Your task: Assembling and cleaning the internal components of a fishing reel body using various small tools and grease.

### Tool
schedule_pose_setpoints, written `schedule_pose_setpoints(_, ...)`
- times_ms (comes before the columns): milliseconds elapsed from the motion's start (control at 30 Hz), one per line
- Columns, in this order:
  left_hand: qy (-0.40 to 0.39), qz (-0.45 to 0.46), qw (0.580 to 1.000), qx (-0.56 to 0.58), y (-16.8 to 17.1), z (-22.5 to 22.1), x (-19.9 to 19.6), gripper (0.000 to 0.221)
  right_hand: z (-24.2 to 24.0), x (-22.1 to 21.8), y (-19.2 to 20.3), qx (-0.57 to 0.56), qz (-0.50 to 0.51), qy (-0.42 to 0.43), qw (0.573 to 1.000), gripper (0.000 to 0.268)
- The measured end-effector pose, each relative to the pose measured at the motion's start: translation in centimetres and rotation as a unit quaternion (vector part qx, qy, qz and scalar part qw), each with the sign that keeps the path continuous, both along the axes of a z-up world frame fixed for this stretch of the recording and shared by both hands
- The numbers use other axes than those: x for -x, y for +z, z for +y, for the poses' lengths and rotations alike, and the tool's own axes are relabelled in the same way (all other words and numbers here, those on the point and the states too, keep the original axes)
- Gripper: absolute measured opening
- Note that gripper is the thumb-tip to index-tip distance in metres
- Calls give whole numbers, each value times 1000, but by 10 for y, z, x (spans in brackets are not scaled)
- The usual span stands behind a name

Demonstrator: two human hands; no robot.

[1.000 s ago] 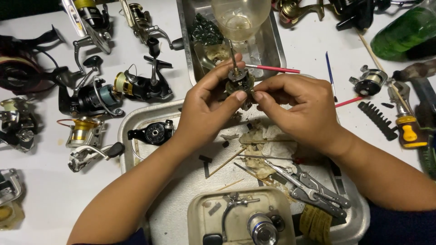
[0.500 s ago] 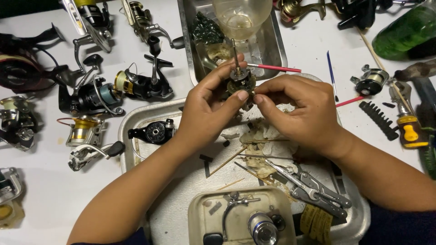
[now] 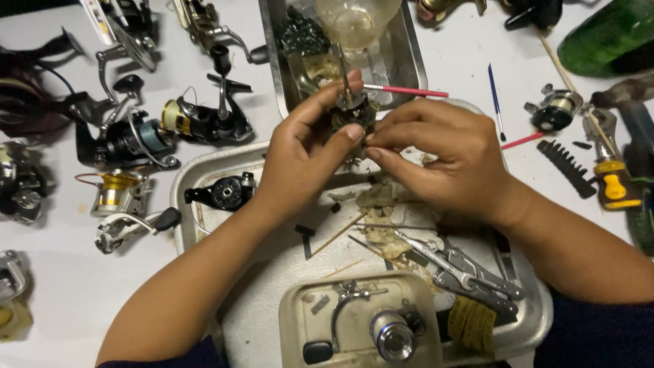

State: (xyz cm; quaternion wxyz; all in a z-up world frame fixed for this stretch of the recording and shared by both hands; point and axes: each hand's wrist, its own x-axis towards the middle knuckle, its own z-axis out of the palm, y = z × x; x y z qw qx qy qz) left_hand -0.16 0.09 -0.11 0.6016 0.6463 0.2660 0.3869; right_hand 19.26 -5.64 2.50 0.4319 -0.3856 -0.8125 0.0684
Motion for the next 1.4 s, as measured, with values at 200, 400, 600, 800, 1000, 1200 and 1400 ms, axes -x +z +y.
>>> schedule_pose_setpoints(200, -5, -25, 1000, 17, 4, -1, 2, 48, -2, -33, 30, -14, -78, 26, 997, 8)
schedule_pose_setpoints(400, 2, -63, 996, 65, 4, 4, 0, 44, -36, -88, 43, 79, -221, -106, 966, 21)
schedule_pose_setpoints(600, -27, -75, 994, 73, -5, 9, 1, 51, -32, -54, 6, 136, -294, 2, 946, 10)
schedule_pose_setpoints(800, -27, -76, 997, 10, 0, 7, -1, 34, -38, -28, -19, 180, -324, -8, 929, 19)
schedule_pose_setpoints(1000, 6, -83, 996, 17, -9, 10, -2, 29, -44, -37, 6, 143, -279, 9, 950, 30)
schedule_pose_setpoints(1200, -6, -92, 996, 8, -13, 11, -1, 25, -56, -64, 0, 123, -287, -78, 947, 14)
schedule_pose_setpoints(1400, -13, -25, 999, -22, 7, -2, 2, 39, -64, -92, 1, 145, -330, -233, 903, 17)
